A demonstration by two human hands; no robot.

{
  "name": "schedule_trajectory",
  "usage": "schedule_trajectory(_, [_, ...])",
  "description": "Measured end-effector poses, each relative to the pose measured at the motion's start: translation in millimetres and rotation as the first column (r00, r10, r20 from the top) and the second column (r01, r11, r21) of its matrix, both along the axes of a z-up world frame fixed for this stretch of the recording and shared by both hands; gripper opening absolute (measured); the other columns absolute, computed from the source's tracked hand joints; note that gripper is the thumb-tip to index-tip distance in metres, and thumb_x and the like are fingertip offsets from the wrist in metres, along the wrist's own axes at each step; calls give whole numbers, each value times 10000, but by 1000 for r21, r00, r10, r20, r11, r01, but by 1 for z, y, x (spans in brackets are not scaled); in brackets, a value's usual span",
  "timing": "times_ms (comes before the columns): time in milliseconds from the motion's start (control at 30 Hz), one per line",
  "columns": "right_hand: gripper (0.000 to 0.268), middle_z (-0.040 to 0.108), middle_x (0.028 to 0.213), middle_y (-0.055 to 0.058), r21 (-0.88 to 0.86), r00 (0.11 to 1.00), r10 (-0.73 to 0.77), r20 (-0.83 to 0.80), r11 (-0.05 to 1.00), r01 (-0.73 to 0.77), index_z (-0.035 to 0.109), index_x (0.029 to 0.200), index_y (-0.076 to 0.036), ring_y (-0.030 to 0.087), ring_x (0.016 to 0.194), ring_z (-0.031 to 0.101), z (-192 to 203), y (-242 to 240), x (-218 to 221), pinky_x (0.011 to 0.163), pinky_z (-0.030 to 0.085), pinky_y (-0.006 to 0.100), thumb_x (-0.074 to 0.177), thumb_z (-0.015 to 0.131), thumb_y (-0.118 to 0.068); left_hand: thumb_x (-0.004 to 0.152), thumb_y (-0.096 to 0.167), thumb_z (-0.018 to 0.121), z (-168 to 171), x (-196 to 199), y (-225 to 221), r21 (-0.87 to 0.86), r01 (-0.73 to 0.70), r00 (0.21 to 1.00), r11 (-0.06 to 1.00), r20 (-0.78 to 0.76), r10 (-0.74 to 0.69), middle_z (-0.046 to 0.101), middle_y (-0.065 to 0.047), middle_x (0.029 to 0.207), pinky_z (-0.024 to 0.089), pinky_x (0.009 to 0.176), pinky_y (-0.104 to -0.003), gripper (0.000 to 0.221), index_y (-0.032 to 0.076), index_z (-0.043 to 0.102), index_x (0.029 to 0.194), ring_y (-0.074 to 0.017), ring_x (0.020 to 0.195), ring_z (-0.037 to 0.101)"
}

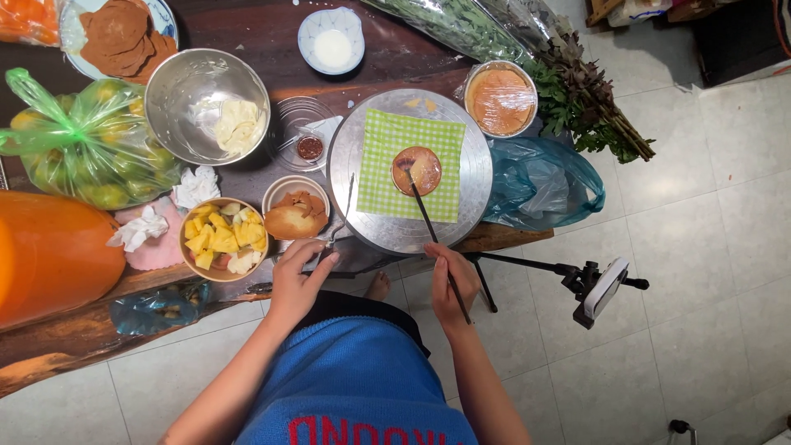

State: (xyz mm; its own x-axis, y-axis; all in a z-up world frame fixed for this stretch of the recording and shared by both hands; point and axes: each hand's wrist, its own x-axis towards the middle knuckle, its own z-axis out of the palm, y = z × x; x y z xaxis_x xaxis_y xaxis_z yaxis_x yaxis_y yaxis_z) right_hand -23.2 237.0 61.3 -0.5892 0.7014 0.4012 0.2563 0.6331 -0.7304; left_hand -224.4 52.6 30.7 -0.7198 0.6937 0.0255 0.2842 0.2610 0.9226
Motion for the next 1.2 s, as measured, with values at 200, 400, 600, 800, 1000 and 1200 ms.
schedule_trajectory(200, [267,769,1060,165,-24,999,-9,-47,1000,8,706,1159,51,257,941,771,15,-1,4,834,604,340,1025,482,-7,896,196,761,14,2,6,-37,7,998,999,63,-4,703,-90,1121,563,620,-282,260,10,717,1073,-203,975,703])
schedule_trajectory(400, [241,769,1061,166,-20,999,40,-30,999,-41,705,1149,59,261,960,772,8,4,0,862,613,347,1029,505,-2,876,196,761,18,2,8,-82,2,994,997,108,7,707,-77,1109,538,527,-293,262,21,724,1068,-191,958,707])
schedule_trajectory(600, [234,772,1028,155,18,999,42,-12,999,-42,731,1076,48,268,941,768,17,-4,25,850,609,345,1002,515,-2,905,201,768,3,4,2,-21,10,999,1000,41,-9,712,-74,1089,565,623,-276,249,17,721,1066,-186,954,704])
schedule_trajectory(800, [264,788,1008,133,-32,994,-31,-102,999,28,740,1048,20,206,830,748,19,2,46,756,596,295,1000,486,-30,906,186,760,6,2,4,-4,22,1000,1000,13,-22,711,-80,1084,554,622,-269,230,16,728,1058,-195,955,705])
schedule_trajectory(1000, [225,707,1170,187,122,995,71,-72,991,-62,615,1281,14,297,1055,709,49,52,-77,896,556,373,1082,534,-54,906,152,767,5,-7,-10,70,-47,999,996,21,46,702,-99,1076,530,808,-289,246,-26,703,1063,-220,950,689])
schedule_trajectory(1200, [205,687,1000,153,56,968,205,144,975,-215,589,1171,-115,375,972,661,-6,113,-260,790,529,463,975,647,-133,895,132,760,13,-31,-42,39,-152,986,988,82,148,712,-95,1050,535,818,-283,203,-11,713,1031,-209,911,705])
